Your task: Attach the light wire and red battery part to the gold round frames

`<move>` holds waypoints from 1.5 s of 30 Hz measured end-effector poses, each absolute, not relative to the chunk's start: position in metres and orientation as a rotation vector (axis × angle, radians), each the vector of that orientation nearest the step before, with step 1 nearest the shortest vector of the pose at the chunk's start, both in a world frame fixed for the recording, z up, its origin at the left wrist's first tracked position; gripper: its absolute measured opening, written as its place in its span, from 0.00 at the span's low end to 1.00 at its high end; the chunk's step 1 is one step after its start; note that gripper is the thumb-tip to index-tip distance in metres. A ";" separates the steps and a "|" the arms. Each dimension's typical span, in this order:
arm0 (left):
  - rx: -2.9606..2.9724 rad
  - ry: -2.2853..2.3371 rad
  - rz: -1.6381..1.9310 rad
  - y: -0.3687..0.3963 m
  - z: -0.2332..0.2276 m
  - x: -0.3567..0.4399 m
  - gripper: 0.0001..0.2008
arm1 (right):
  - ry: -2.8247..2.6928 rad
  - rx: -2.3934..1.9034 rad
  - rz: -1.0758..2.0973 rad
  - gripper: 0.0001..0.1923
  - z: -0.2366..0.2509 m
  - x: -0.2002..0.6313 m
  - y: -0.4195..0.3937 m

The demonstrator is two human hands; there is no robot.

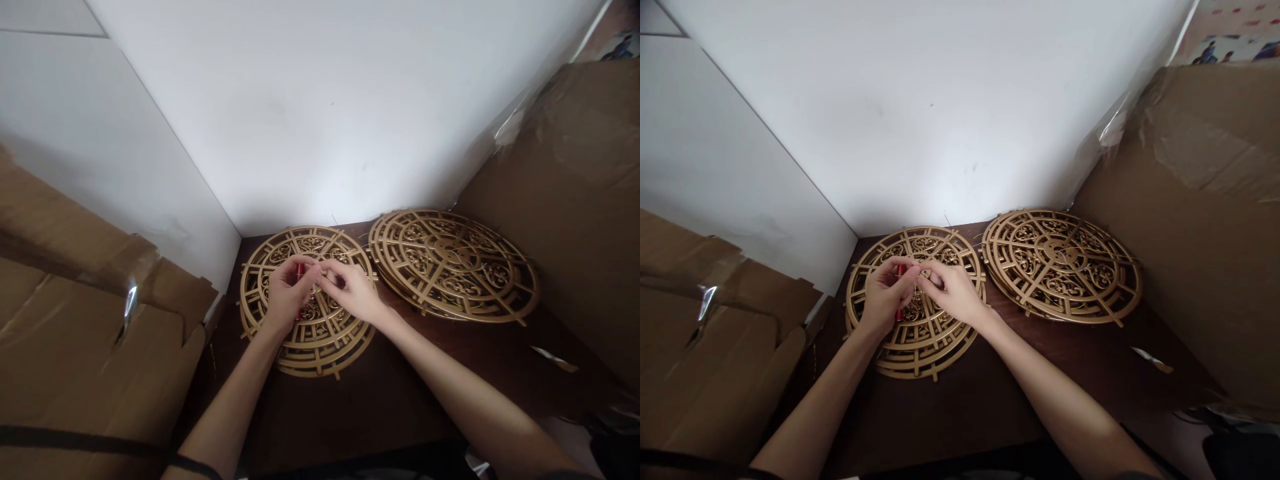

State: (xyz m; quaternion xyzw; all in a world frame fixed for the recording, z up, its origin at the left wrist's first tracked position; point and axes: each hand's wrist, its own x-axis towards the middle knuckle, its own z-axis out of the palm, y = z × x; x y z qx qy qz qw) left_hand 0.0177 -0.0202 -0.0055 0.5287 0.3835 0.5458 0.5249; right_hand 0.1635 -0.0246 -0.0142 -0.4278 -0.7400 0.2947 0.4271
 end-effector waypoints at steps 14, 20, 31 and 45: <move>1.039 0.909 1.404 -0.017 0.000 0.017 0.10 | -1.470 -1.087 0.768 0.12 -0.019 0.164 -0.021; 1.143 0.937 1.378 -0.018 -0.003 0.019 0.10 | -1.652 -1.119 0.486 0.15 -0.014 0.165 -0.027; 1.263 0.943 1.326 -0.021 -0.003 0.020 0.07 | -1.614 -1.003 0.528 0.07 -0.016 0.165 -0.023; 0.263 0.267 1.198 -0.011 0.014 -0.006 0.07 | -1.146 -0.999 0.892 0.09 -0.020 0.167 -0.015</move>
